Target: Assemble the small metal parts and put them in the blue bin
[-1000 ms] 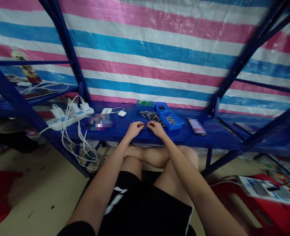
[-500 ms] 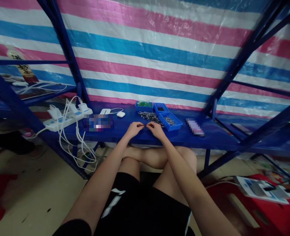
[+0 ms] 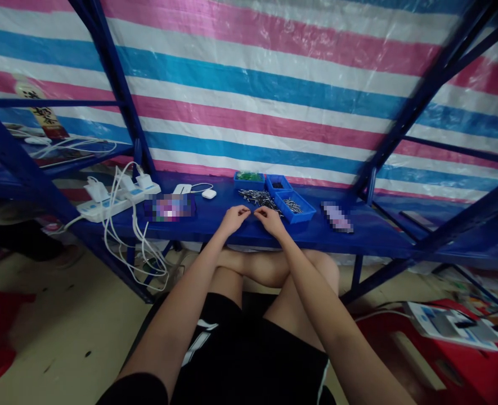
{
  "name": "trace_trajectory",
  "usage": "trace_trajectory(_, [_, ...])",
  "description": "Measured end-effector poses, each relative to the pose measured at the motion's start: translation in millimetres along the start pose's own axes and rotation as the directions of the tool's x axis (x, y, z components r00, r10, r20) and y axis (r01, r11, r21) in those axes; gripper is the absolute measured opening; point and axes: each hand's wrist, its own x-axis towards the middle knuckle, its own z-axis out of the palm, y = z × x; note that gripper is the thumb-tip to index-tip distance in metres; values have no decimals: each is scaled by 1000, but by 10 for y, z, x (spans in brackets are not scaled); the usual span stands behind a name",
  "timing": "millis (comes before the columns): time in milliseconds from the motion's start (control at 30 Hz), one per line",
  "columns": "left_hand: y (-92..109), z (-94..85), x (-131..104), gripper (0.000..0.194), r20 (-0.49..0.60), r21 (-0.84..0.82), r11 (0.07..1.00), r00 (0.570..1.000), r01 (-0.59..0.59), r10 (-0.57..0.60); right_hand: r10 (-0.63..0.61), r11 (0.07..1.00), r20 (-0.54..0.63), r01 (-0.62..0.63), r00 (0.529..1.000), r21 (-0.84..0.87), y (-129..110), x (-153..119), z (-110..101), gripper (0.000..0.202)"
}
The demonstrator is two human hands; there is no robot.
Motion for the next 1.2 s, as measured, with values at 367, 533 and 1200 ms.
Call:
trace_trajectory(367, [72,16,-2,22,-70,-99,995,997,-27,21,-30,999,98,33,995,-24,-59,-18,-11,24])
trace_trajectory(533, [60,13,-14,21,-51,-107,994,999,-8,2,81,996,42,-79,996,-45,-100,39,43,25])
trace_trajectory(1200, [-7,40,-20,17,24,-21,999,999,-36,37,76,997,47,-77,996,17,-96,-6,37,23])
